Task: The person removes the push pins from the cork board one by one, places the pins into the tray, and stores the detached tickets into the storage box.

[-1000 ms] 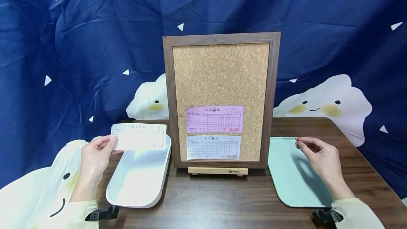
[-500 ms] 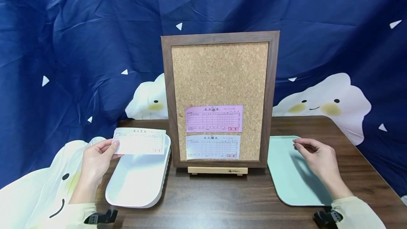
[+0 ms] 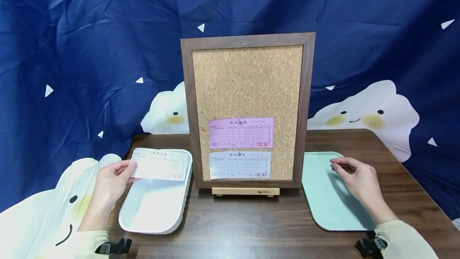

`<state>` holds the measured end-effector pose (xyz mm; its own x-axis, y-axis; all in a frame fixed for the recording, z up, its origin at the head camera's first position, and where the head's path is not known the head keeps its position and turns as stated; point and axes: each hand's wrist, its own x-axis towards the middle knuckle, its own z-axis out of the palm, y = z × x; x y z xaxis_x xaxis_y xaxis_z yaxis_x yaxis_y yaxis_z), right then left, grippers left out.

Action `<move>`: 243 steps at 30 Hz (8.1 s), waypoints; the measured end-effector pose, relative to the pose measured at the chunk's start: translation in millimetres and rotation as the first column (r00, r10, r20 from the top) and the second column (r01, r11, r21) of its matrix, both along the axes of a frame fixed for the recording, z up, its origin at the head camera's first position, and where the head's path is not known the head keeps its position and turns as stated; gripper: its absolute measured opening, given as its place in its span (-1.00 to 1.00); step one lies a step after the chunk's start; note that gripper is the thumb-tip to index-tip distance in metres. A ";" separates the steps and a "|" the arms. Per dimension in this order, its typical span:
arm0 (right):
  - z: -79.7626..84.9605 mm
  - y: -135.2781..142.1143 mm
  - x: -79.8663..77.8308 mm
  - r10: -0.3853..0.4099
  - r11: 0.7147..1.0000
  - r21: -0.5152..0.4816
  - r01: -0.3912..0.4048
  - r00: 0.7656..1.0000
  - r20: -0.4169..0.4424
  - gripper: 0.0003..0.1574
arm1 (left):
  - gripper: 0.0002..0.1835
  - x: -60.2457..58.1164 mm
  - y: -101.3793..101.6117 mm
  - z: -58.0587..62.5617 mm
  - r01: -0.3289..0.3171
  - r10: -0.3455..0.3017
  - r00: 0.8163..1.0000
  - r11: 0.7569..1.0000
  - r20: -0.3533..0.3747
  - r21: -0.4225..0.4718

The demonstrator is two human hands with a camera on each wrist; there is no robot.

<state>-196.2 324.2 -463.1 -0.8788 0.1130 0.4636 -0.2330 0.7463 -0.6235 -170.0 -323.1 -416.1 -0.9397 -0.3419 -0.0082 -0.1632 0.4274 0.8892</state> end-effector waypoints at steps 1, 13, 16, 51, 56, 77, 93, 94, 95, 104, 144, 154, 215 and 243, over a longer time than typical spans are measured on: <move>-0.3 0.1 -0.6 -0.002 1.000 0.009 0.002 1.000 -0.003 -0.84 | -0.58 -0.4 -0.2 -0.5 0.004 -0.004 1.000 1.000 0.000 0.002; -7.8 3.0 -5.1 -0.060 0.991 0.122 0.053 0.996 0.061 -0.87 | -0.55 -1.7 0.1 -6.4 0.068 -0.068 0.996 0.998 0.051 -0.002; -8.3 3.1 -5.1 -0.069 0.987 0.148 0.059 0.995 0.070 -0.88 | -0.54 -2.3 0.1 -7.7 0.090 -0.090 0.995 0.996 0.050 0.009; -17.5 0.0 -12.5 -0.041 0.994 0.107 0.008 0.948 0.315 -0.84 | -0.52 -3.2 -3.6 -11.2 0.118 -0.102 0.985 0.986 0.141 -0.114; -18.5 -0.9 -13.0 -0.049 0.995 0.099 0.018 0.946 0.321 -0.82 | -0.52 -1.5 -4.4 -11.2 0.103 -0.081 0.985 0.986 0.155 -0.134; -18.6 3.0 -8.9 -0.060 0.997 0.059 0.043 0.943 0.326 -0.71 | -0.57 1.4 -8.1 -13.3 0.114 -0.113 0.992 0.994 -0.054 0.004; -2.1 4.5 3.9 -0.039 0.997 -0.044 0.056 0.946 0.321 -0.53 | -0.56 5.7 -1.9 -6.2 0.113 -0.116 0.986 0.993 -0.119 -0.033; -0.7 3.8 4.8 -0.030 0.997 -0.059 0.051 0.950 0.311 -0.52 | -0.57 5.8 -1.7 -6.2 0.113 -0.117 0.986 0.993 -0.121 -0.036; 0.7 3.2 5.8 -0.018 0.996 -0.076 0.043 0.952 0.304 -0.51 | -0.57 5.9 -1.5 -6.3 0.113 -0.117 0.986 0.993 -0.122 -0.039; 12.6 -0.1 9.4 0.019 0.988 -0.153 0.016 0.974 0.224 -0.50 | -0.59 9.1 7.0 -0.1 0.131 -0.141 0.977 0.989 -0.159 -0.068; 32.7 -38.4 11.7 0.068 0.972 -0.220 -0.083 0.995 -0.074 -0.73 | -0.66 5.0 38.4 6.0 0.207 -0.240 0.940 0.966 -0.241 -0.154; 34.7 -40.7 15.1 0.086 0.969 -0.222 -0.107 0.991 -0.106 -0.77 | -0.67 4.8 42.0 4.8 0.210 -0.242 0.934 0.967 -0.262 -0.144; 57.4 -77.5 19.5 0.175 0.915 -0.326 -0.237 0.962 -0.209 -0.79 | -0.73 -4.8 72.5 5.5 0.334 -0.337 0.856 0.939 -0.392 -0.078; 68.4 -95.7 21.5 0.184 0.895 -0.366 -0.255 0.958 -0.220 -0.78 | -0.68 -6.1 93.2 14.4 0.385 -0.342 0.834 0.923 -0.432 0.012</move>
